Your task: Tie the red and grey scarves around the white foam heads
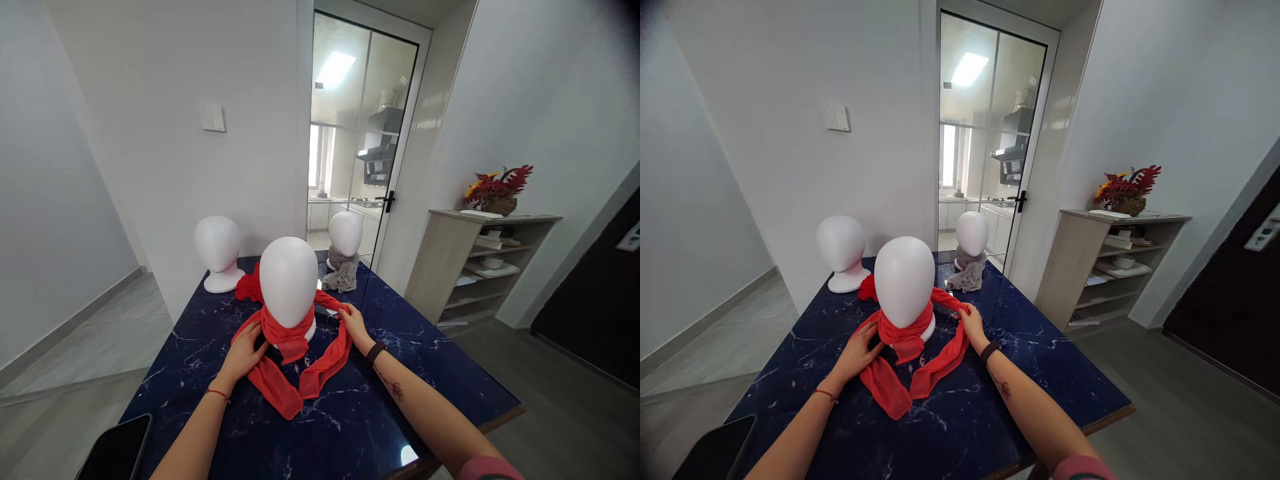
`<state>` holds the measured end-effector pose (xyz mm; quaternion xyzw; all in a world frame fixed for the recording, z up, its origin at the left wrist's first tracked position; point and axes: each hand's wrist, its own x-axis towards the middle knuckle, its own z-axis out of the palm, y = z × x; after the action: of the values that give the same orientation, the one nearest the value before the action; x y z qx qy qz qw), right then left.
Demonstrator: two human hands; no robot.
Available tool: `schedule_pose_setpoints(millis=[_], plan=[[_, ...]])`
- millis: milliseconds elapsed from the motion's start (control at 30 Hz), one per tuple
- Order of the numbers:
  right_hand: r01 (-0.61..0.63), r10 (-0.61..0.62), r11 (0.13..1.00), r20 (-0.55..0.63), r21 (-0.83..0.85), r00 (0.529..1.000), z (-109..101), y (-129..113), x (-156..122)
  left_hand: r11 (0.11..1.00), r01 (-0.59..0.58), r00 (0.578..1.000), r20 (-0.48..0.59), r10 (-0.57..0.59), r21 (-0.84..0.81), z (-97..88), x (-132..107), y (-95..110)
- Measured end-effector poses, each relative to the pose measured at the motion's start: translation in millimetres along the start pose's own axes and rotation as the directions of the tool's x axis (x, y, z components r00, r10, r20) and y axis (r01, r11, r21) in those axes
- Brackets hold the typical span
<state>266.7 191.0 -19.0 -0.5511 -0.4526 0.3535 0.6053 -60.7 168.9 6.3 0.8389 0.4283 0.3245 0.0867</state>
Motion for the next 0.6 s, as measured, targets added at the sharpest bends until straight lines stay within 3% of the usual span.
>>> schedule_pose_setpoints(millis=[300,600], plan=[[0.016,-0.016,1.000,0.000,0.010,1.000,-1,2,3,1.000,-0.004,1.000,-0.008,0.004,-0.013,0.1,0,0],[0.000,0.000,1.000,-0.014,0.024,1.000,2,-10,7,1.000,0.004,1.000,0.009,-0.004,0.007,0.5,-1,1]])
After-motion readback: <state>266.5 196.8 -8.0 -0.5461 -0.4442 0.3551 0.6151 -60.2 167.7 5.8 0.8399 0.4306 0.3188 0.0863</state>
